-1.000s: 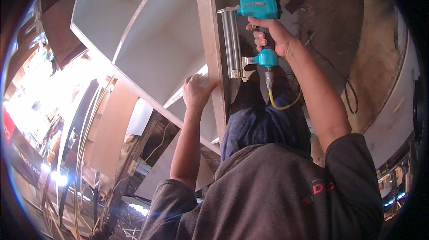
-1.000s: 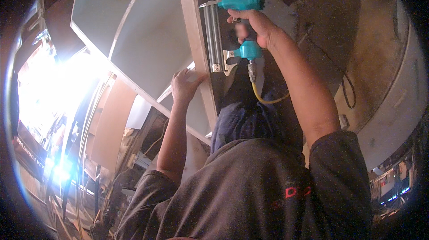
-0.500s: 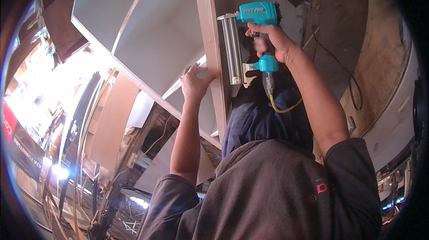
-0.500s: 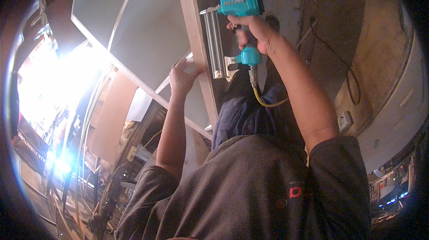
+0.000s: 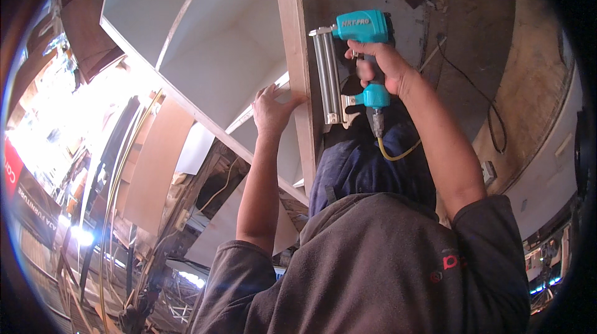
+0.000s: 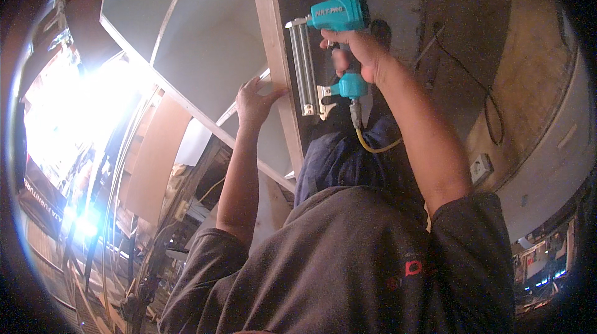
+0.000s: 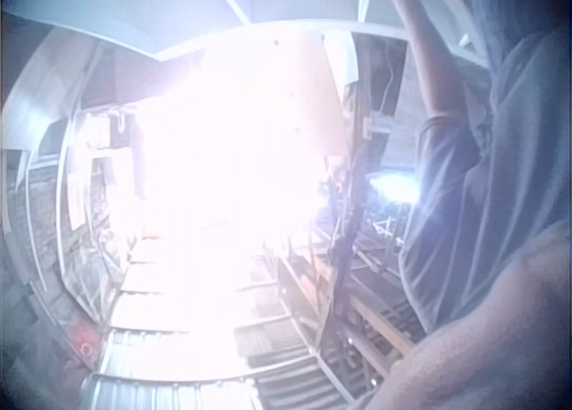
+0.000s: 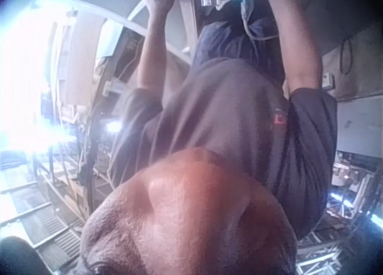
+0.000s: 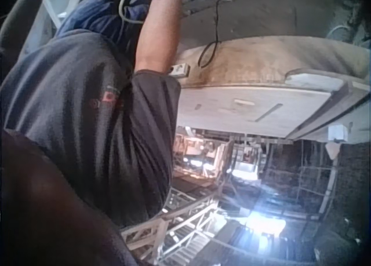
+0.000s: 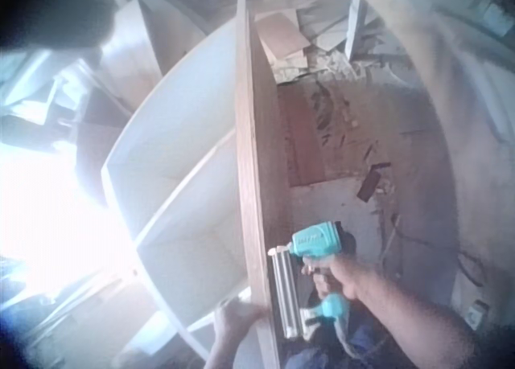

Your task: The person assembles a white wooden cabinet by attaching trim pieces to its edges. They use a pneumatic nail gun to secure the trim and a corded drill to drive screws into the joints. The person handles screws and positions the trim along the cabinet's curved edges.

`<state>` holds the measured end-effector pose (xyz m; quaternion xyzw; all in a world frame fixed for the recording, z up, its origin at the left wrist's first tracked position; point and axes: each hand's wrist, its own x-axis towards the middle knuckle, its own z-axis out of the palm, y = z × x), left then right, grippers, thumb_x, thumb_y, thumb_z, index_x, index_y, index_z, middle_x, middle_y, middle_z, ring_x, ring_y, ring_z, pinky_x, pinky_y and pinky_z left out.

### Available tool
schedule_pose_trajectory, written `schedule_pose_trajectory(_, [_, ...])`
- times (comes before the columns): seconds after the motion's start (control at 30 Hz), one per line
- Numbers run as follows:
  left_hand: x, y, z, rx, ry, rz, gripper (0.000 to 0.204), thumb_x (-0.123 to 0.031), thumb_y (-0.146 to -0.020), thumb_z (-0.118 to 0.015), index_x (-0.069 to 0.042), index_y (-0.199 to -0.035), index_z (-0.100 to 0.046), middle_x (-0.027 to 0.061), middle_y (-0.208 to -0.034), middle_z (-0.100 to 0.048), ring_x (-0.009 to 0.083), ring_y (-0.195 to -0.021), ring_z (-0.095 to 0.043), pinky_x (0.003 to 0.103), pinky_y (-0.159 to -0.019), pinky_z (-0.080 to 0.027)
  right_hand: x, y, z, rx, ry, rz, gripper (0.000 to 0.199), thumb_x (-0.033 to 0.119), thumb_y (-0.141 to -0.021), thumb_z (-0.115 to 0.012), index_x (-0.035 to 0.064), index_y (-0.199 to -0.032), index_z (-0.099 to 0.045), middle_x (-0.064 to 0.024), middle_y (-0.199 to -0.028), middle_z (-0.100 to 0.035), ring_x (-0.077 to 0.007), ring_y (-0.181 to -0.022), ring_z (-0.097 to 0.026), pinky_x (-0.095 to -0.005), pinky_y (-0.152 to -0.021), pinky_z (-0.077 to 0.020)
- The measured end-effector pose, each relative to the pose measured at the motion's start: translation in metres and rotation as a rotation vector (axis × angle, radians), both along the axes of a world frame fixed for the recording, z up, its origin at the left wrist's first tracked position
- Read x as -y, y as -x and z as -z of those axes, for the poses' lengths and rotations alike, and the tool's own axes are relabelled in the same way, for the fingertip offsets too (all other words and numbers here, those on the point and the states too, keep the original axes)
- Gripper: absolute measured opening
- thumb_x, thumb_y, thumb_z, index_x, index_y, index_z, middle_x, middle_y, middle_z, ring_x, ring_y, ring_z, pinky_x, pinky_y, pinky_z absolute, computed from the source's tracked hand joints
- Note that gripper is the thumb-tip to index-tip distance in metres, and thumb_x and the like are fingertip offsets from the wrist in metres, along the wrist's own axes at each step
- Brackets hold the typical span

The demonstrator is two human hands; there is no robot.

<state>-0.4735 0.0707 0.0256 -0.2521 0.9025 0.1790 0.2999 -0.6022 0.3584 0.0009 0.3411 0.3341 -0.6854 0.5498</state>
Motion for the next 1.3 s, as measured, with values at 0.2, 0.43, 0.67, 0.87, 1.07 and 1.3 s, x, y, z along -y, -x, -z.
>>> schedule_pose_trajectory(0.2, [0.0,0.021,0.003,0.01,-0.013,-0.021,0.099,-0.051,-0.062,-0.098,0.011,-0.131,-0.064,0.0276,-0.124,-0.07,0.0365,-0.119,-0.068,0.046,-0.103,-0.053,0.0,0.003,-0.004,0.042,0.02,-0.023,0.041,0.042,-0.091,-0.079,0.0066,-0.1,-0.061,0.0058,-0.057,-0.047,-0.0076,-0.046,-0.045,-0.0312,-0.057,-0.0442])
schedule_pose_trajectory(0.43, [0.0,0.028,-0.003,0.077,-0.003,-0.037,0.094,-0.053,-0.062,-0.095,0.006,-0.13,-0.068,0.0241,-0.127,-0.068,0.0367,-0.119,-0.066,0.046,-0.105,-0.051,0.0,0.002,-0.003,0.048,0.017,-0.023,0.037,0.041,-0.092,-0.077,0.0077,-0.098,-0.06,0.0055,-0.056,-0.048,-0.0081,-0.046,-0.045,-0.0311,-0.056,-0.044])
schedule_pose_trajectory(0.67, [0.003,0.023,-0.003,0.079,0.02,-0.011,0.093,-0.054,-0.062,-0.094,0.005,-0.129,-0.069,0.0239,-0.123,-0.07,0.037,-0.118,-0.067,0.046,-0.103,-0.051,-0.003,0.002,0.002,0.059,0.073,-0.016,0.04,0.043,-0.093,-0.076,0.0069,-0.103,-0.061,0.0053,-0.058,-0.049,-0.0084,-0.048,-0.047,-0.0317,-0.056,-0.045])
schedule_pose_trajectory(0.87, [0.038,-0.025,0.044,0.157,0.009,0.059,0.082,-0.061,-0.065,-0.088,0.0,-0.119,-0.073,0.0214,-0.117,-0.071,0.0361,-0.117,-0.066,0.049,-0.107,-0.045,0.002,-0.018,0.027,0.066,-0.163,0.158,0.039,0.038,-0.092,-0.078,0.0038,-0.105,-0.065,0.0027,-0.059,-0.049,-0.0124,-0.049,-0.047,-0.0364,-0.057,-0.0458])
schedule_pose_trajectory(1.07, [0.032,-0.044,0.06,0.074,0.01,0.027,0.068,-0.055,-0.066,-0.087,-0.005,-0.11,-0.076,0.0182,-0.114,-0.072,0.0366,-0.116,-0.066,0.064,-0.111,-0.039,-0.03,0.047,-0.044,-0.171,-0.281,0.404,0.037,0.034,-0.093,-0.076,0.0045,-0.111,-0.063,0.0047,-0.061,-0.047,-0.0102,-0.052,-0.047,-0.0339,-0.059,-0.0459])
schedule_pose_trajectory(1.3, [0.031,-0.027,0.042,0.167,-0.043,0.042,0.066,-0.052,-0.067,-0.088,-0.004,-0.111,-0.076,0.0179,-0.121,-0.071,0.0373,-0.115,-0.067,0.068,-0.11,-0.039,-0.035,0.137,-0.137,-0.481,-0.358,0.475,0.04,0.037,-0.094,-0.076,0.0053,-0.115,-0.063,0.0055,-0.062,-0.047,-0.0101,-0.053,-0.048,-0.0334,-0.059,-0.0449])
